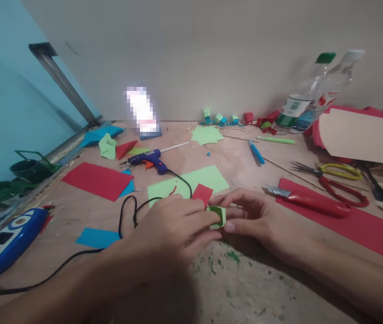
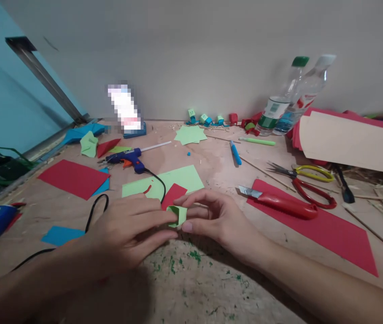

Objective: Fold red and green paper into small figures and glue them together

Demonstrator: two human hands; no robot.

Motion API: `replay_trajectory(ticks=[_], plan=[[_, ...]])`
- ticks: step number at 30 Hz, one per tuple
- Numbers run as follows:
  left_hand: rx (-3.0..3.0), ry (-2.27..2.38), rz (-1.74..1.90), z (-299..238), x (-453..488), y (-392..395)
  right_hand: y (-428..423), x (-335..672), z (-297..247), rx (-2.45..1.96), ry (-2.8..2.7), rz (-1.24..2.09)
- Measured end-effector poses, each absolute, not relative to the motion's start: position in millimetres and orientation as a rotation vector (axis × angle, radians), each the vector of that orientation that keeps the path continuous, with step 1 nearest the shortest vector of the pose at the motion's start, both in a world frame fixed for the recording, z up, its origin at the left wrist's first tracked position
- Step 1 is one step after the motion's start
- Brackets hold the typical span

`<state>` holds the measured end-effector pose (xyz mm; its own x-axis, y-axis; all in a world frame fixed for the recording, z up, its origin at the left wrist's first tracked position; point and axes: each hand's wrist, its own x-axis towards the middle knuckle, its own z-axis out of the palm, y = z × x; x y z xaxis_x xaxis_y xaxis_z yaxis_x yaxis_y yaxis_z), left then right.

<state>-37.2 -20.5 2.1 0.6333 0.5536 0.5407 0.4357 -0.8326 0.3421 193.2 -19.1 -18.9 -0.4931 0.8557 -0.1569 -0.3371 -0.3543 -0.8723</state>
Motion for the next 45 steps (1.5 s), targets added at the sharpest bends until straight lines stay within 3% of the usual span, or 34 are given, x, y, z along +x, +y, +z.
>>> replay_trajectory(ticks=[8, 15, 19, 23, 28, 32, 37, 45], plan=[[2.618, 0.908, 0.604, 4, -38, -21, -31, 190, -5, -1.116, -1.726, 1.371], [2.312, 1.38, 0.835, 45, -74, 9, -20, 203, -1, -1.249, -1.973, 0.963], [2.413, 1.4, 0.424, 52, -89, 19, -12, 212, -8, -1.125, -2.233, 0.778], [2.446, 1.405, 0.095, 51, -97, 15, -9, 218, -15, -1.096, -2.258, 0.751], [2.424, 1.593, 0.194, 31, -89, 22, -9, 219, -13, -0.977, -2.189, 0.647], [2.579, 1.611, 0.074, 12, -79, 27, -14, 216, -8, -0.917, -2.177, 0.6], [2.449, 1.429, 0.414, 31, -65, 4, -26, 211, 8, -0.96, -2.112, 0.612], [1.765, 1.163, 0.706, 64, -33, -40, -49, 196, 53, -1.116, -1.839, 1.038]])
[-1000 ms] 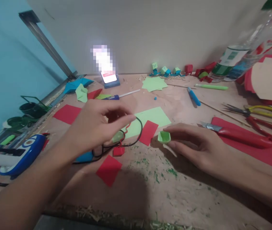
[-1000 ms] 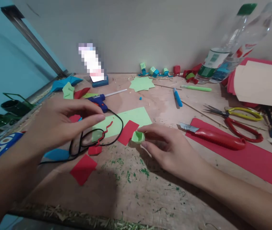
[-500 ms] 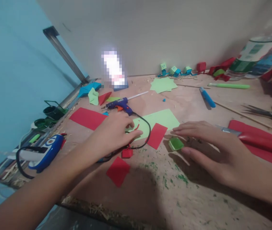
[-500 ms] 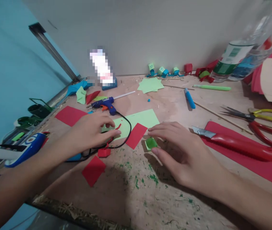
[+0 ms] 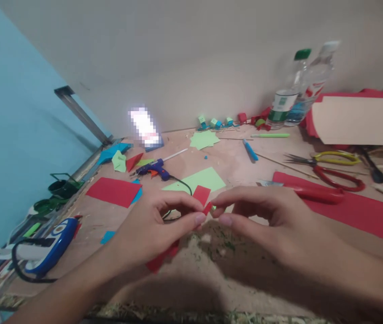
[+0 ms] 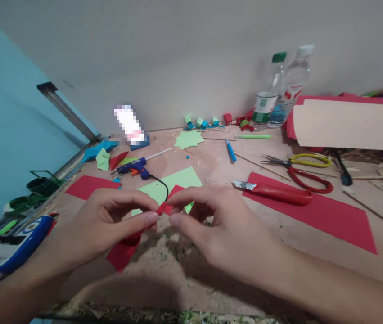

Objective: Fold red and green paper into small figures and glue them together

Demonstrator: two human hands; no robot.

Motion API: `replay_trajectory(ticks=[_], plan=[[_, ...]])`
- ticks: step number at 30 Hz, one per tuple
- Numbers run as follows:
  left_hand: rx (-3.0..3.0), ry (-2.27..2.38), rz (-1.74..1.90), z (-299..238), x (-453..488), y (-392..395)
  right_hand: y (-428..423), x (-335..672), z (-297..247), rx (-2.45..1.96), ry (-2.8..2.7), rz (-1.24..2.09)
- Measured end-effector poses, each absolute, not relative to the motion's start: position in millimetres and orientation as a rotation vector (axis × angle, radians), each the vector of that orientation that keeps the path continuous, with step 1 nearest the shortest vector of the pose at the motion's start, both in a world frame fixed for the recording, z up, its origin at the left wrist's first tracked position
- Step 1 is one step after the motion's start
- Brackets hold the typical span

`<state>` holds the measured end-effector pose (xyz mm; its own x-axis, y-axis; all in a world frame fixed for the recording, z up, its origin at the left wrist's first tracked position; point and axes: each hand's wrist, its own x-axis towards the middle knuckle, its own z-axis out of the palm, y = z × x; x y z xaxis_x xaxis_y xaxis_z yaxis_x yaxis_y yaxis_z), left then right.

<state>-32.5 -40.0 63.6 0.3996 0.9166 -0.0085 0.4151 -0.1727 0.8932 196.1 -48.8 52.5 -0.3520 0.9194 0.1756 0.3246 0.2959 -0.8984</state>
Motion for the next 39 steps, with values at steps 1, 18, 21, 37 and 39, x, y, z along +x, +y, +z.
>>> replay_trajectory(ticks=[1, 18, 21, 37, 39], plan=[[1.788, 1.15, 0.735, 61, -30, -41, -51, 196, 53, -1.115, -1.827, 1.051], [2.072, 1.066, 0.706, 33, -23, -33, -52, 189, 22, -1.136, -1.843, 1.025], [2.02, 1.063, 0.716, 35, -26, -37, -46, 194, 26, -1.186, -1.818, 0.859], [1.943, 1.076, 0.731, 37, -26, -37, -50, 193, 31, -1.039, -1.776, 1.081], [1.841, 1.086, 0.784, 34, -29, -34, -47, 196, 29, -1.057, -1.671, 1.109]])
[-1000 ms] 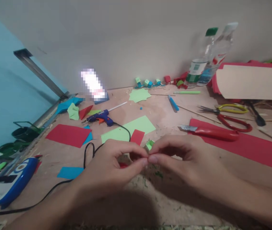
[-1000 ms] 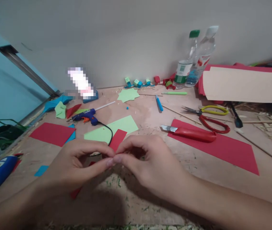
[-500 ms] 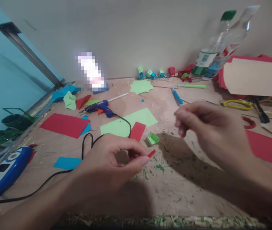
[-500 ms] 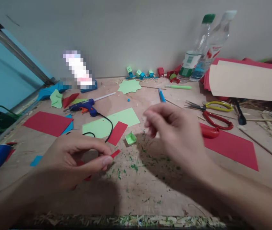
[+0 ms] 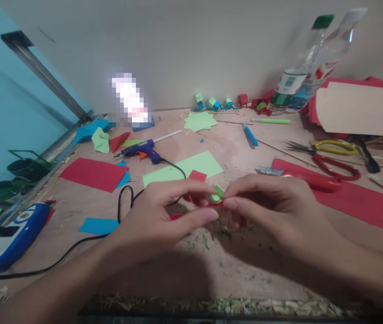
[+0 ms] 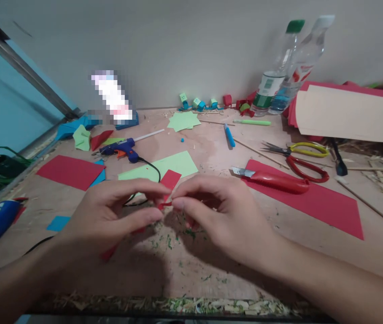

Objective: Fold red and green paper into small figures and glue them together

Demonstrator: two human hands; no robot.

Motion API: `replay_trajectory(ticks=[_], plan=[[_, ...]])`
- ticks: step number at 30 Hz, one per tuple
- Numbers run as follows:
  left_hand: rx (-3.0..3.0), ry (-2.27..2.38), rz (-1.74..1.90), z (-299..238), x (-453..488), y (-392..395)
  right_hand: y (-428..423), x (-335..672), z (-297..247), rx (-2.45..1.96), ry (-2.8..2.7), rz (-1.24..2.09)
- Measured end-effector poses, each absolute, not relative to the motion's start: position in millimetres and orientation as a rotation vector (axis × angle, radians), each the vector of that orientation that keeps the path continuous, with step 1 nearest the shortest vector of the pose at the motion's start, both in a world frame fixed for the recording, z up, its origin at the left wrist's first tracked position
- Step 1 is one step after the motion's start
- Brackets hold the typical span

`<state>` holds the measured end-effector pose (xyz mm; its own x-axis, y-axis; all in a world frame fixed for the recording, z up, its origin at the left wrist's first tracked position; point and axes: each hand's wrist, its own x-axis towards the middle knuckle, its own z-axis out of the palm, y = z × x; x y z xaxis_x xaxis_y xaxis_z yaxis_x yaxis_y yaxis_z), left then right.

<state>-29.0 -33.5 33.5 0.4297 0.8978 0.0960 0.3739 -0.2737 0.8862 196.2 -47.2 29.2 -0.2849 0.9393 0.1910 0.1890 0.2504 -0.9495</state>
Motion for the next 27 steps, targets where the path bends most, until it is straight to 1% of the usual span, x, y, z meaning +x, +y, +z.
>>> replay_trajectory(ticks=[4, 8, 10, 14, 20, 27], plan=[[1.546, 1.043, 0.943, 20, -40, -19, -38, 206, 25, -1.039, -1.42, 1.232], [1.203, 0.848, 0.832, 10, -42, -8, -32, 213, 21, -0.973, -1.307, 1.281], [1.124, 0.8, 0.851, 9, -40, -7, -31, 215, 20, -0.974, -1.301, 1.252], [1.151, 0.805, 1.001, 12, -35, -7, -32, 215, 18, -1.001, -1.356, 1.202], [1.233, 0.799, 1.087, 12, -29, -12, -36, 211, 21, -1.011, -1.481, 1.215], [1.179, 0.76, 1.031, 11, -23, -21, -43, 205, 20, -0.992, -1.746, 1.059]])
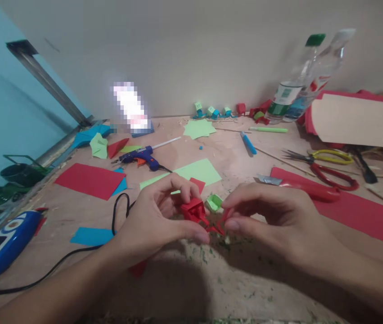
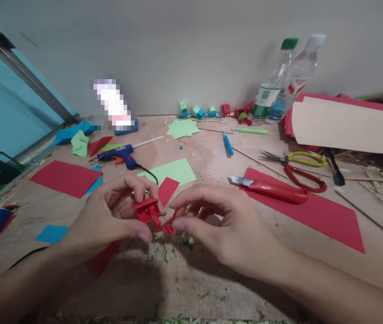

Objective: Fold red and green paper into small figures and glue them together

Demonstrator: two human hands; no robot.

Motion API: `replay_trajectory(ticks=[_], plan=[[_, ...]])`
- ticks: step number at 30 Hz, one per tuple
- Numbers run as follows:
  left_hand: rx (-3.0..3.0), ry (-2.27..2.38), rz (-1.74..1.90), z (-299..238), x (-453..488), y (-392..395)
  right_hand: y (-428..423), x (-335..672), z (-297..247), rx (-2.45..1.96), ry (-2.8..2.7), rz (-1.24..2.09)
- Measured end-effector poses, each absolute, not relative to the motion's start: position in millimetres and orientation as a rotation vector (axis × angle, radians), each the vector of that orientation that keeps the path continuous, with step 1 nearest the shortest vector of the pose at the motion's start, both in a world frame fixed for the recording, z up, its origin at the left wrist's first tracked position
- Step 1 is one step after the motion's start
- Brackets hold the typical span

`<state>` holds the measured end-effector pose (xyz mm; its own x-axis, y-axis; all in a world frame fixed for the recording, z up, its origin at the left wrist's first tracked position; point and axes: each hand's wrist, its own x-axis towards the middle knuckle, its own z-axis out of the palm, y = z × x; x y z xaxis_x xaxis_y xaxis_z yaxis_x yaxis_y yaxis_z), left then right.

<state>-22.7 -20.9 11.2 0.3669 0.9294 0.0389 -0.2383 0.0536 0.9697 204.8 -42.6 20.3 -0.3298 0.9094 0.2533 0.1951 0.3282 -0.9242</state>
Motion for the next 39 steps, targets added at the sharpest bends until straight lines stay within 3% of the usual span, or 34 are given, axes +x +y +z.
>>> replay_trajectory(ticks=[8, 16, 31, 39], plan=[[1.11, 0.755, 0.968, 9, -17, -26, -46, 205, 24, -0.899, -1.929, 0.838], [1.06, 0.689, 0.879, 2, -13, -30, -55, 208, 14, -0.887, -1.757, 0.68], [1.076, 0.723, 1.01, -1, -14, -28, -56, 208, 26, -0.754, -1.939, 0.824], [1.089, 0.711, 1.018, 9, -13, -30, -55, 208, 28, -0.721, -2.093, 0.696]])
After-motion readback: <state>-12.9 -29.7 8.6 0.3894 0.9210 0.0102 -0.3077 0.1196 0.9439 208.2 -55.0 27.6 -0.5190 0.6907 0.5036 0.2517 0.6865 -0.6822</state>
